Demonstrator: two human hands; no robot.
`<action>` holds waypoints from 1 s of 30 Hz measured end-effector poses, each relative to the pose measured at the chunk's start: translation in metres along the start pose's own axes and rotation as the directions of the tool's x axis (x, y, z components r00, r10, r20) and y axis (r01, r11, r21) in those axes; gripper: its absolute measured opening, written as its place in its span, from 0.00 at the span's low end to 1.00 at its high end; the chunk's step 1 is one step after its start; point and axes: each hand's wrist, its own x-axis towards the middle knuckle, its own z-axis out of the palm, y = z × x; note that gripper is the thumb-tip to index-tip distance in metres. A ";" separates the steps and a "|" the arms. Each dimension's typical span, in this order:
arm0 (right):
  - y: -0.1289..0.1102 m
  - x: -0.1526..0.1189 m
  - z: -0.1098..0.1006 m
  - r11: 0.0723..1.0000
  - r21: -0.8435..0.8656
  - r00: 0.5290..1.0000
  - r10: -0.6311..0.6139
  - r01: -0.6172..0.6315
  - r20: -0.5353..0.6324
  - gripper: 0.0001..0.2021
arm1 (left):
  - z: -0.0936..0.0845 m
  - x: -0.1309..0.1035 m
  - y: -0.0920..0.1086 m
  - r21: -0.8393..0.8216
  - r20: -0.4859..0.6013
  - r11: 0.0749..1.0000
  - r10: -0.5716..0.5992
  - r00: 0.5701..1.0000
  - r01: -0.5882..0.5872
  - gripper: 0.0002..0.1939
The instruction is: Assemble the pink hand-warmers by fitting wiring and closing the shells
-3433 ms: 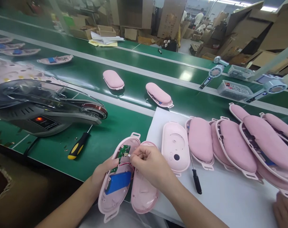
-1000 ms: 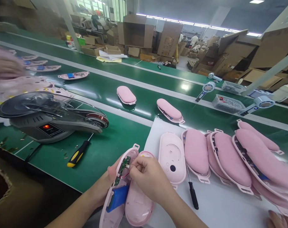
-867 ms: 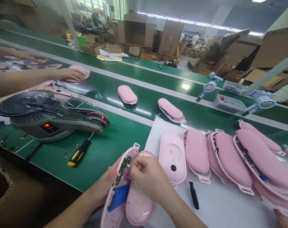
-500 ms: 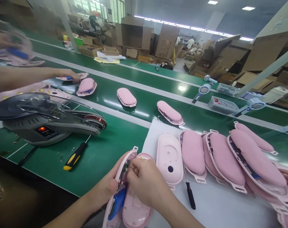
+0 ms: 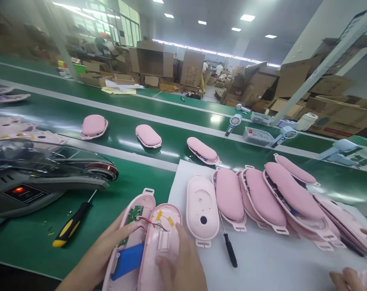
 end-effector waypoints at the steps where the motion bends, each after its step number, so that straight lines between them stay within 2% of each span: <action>1: -0.003 -0.001 0.000 0.995 0.086 0.999 0.049 -0.051 0.023 0.26 | -0.001 -0.002 0.004 0.070 -0.038 0.997 0.022 0.999 -0.019 0.39; 3: -0.014 -0.002 -0.007 0.955 0.267 0.991 0.115 -0.129 0.070 0.28 | -0.004 -0.003 0.012 0.257 -0.069 0.960 0.132 0.989 -0.110 0.39; 5: -0.028 -0.001 -0.015 0.921 0.369 0.991 0.107 -0.129 0.080 0.28 | -0.009 -0.001 0.015 0.489 -0.071 0.852 0.255 0.964 -0.189 0.39; 7: -0.040 0.000 -0.021 0.933 0.348 0.996 0.070 -0.088 0.063 0.25 | -0.013 0.001 0.015 0.702 -0.071 0.677 0.373 0.925 -0.220 0.37; 9: -0.047 0.002 -0.022 0.958 0.285 0.997 0.024 -0.044 0.073 0.22 | -0.016 0.002 0.011 0.821 -0.052 0.522 0.469 0.882 -0.229 0.31; 11: -0.050 0.004 -0.019 0.960 0.279 0.994 -0.040 0.011 0.099 0.20 | -0.016 0.002 0.005 0.867 -0.022 0.431 0.536 0.844 -0.250 0.26; 14: -0.052 0.006 -0.012 0.960 0.272 0.988 -0.105 0.071 0.114 0.22 | -0.015 0.000 -0.002 0.891 -0.007 0.361 0.619 0.785 -0.276 0.23; 16: -0.054 0.006 -0.009 0.969 0.219 0.988 -0.137 0.117 0.077 0.21 | -0.014 -0.001 -0.004 0.896 -0.004 0.335 0.661 0.750 -0.291 0.22; 19: -0.057 0.005 -0.007 0.974 0.124 0.981 -0.195 0.192 0.011 0.21 | -0.013 -0.002 -0.006 0.904 0.008 0.304 0.693 0.721 -0.302 0.16; 21: -0.057 0.005 -0.007 0.969 0.078 0.972 -0.235 0.233 0.019 0.21 | -0.012 -0.002 -0.006 0.907 0.035 0.275 0.706 0.708 -0.319 0.14; 24: -0.056 0.007 -0.007 0.958 0.029 0.958 -0.287 0.286 0.027 0.21 | -0.012 -0.006 -0.004 0.894 0.080 0.271 0.687 0.722 -0.356 0.15; 27: -0.058 0.009 -0.007 0.960 0.039 0.961 -0.276 0.276 0.000 0.20 | -0.013 -0.012 0.000 0.865 0.112 0.339 0.587 0.802 -0.369 0.15; 30: -0.065 0.010 -0.008 0.974 0.142 0.984 -0.180 0.176 0.013 0.18 | -0.016 -0.014 0.002 0.853 0.089 0.411 0.495 0.864 -0.323 0.17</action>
